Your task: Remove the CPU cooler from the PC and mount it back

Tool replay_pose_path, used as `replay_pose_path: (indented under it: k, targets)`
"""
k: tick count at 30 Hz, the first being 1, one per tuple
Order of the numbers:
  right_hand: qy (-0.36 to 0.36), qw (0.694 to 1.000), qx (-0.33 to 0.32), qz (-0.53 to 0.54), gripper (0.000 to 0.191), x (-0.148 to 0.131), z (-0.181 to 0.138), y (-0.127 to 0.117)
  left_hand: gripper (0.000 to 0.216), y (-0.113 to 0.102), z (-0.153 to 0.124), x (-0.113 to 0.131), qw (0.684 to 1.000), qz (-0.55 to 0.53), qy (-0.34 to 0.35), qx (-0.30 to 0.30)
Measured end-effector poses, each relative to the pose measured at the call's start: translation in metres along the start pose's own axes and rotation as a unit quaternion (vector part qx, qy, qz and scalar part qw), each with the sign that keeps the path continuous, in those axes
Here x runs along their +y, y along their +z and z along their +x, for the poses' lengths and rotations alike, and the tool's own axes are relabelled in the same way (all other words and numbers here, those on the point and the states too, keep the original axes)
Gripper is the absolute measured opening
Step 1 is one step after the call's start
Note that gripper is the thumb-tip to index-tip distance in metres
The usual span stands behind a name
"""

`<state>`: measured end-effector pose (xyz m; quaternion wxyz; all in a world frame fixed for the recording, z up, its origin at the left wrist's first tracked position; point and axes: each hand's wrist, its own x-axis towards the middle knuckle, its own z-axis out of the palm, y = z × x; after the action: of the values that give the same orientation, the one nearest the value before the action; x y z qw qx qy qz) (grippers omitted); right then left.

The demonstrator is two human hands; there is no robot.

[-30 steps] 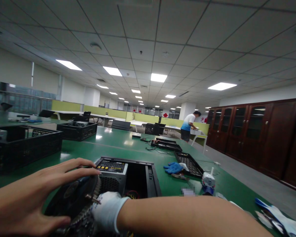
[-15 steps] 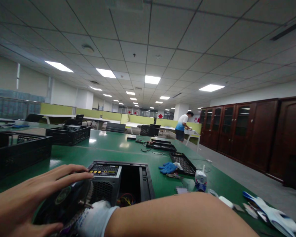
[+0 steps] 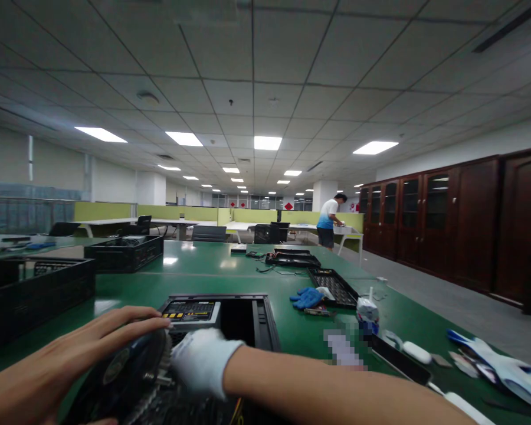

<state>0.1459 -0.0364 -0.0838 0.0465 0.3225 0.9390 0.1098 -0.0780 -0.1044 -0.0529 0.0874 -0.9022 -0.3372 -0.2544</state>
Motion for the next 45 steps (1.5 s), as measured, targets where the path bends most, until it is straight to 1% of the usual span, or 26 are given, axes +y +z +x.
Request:
replay_pose_path:
  k: [1,2,3,4,5,6,8,10,12,14,16,18,20,22,25,29,32,36,38,40,43,45]
  targets:
    - [0.055,0.998,0.009,0.024,0.034,0.005,-0.016,-0.011,0.088,-0.001,-0.001,0.002,1.000,-0.003,-0.006,-0.026]
    - [0.112,0.990,0.063,0.057,0.034,0.012,-0.036,-0.022,0.089,-0.002,-0.002,0.004,0.999,-0.008,-0.012,-0.052]
    - [0.159,0.974,0.139,0.085,0.030,0.018,-0.057,-0.032,0.089,-0.004,-0.001,0.008,0.997,-0.017,-0.018,-0.077]
    - [0.195,0.952,0.211,0.105,0.028,0.026,-0.078,-0.040,0.089,-0.006,0.000,0.012,0.995,-0.026,-0.025,-0.098]
    - [0.231,0.929,0.265,0.116,0.024,0.033,-0.100,-0.046,0.089,-0.008,0.003,0.016,0.992,-0.034,-0.030,-0.121]
    - [0.268,0.909,0.297,0.122,0.022,0.040,-0.121,-0.048,0.091,-0.009,0.008,0.020,0.988,-0.042,-0.032,-0.145]
    - [0.338,0.870,0.330,0.140,0.021,0.052,-0.159,-0.042,0.093,-0.009,0.022,0.028,0.980,-0.055,-0.028,-0.190]
    - [0.386,0.836,0.359,0.152,0.024,0.060,-0.190,-0.022,0.093,-0.001,0.037,0.033,0.972,-0.063,-0.005,-0.224]
    - [0.427,0.802,0.381,0.172,0.031,0.067,-0.213,0.009,0.093,0.014,0.051,0.033,0.966,-0.063,0.031,-0.247]
    - [0.454,0.781,0.381,0.199,0.031,0.073,-0.229,0.043,0.089,0.033,0.060,0.028,0.961,-0.046,0.065,-0.266]
    - [0.471,0.767,0.377,0.217,0.032,0.080,-0.238,0.075,0.083,0.051,0.067,0.022,0.953,-0.019,0.085,-0.292]
    - [0.485,0.758,0.376,0.219,0.035,0.086,-0.242,0.101,0.082,0.062,0.072,0.016,0.942,0.005,0.096,-0.323]
    - [0.488,0.758,0.378,0.211,0.037,0.088,-0.242,0.122,0.087,0.068,0.076,0.015,0.931,0.030,0.100,-0.351]
    - [0.476,0.765,0.386,0.199,0.039,0.086,-0.239,0.136,0.095,0.070,0.080,0.018,0.922,0.053,0.098,-0.370]
    - [0.445,0.782,0.391,0.193,0.042,0.078,-0.234,0.146,0.097,0.073,0.082,0.024,0.915,0.065,0.089,-0.388]
    - [0.398,0.826,0.342,0.207,0.042,0.064,-0.229,0.139,0.101,0.081,0.084,0.027,0.905,0.063,0.077,-0.414]
    - [0.364,0.858,0.303,0.198,0.040,0.054,-0.227,0.131,0.099,0.085,0.086,0.026,0.901,0.073,0.081,-0.420]
    - [0.330,0.887,0.262,0.189,0.040,0.042,-0.225,0.126,0.100,0.089,0.086,0.024,0.893,0.101,0.083,-0.430]
    - [0.322,0.896,0.241,0.188,0.041,0.037,-0.224,0.126,0.100,0.089,0.086,0.025,0.890,0.115,0.079,-0.434]
    - [0.319,0.900,0.230,0.187,0.041,0.035,-0.224,0.126,0.096,0.088,0.086,0.024,0.892,0.117,0.092,-0.427]
    - [0.318,0.900,0.230,0.189,0.041,0.035,-0.223,0.127,0.090,0.088,0.087,0.021,0.898,0.109,0.121,-0.408]
    - [0.316,0.899,0.233,0.193,0.040,0.036,-0.223,0.129,0.091,0.089,0.086,0.018,0.901,0.107,0.128,-0.401]
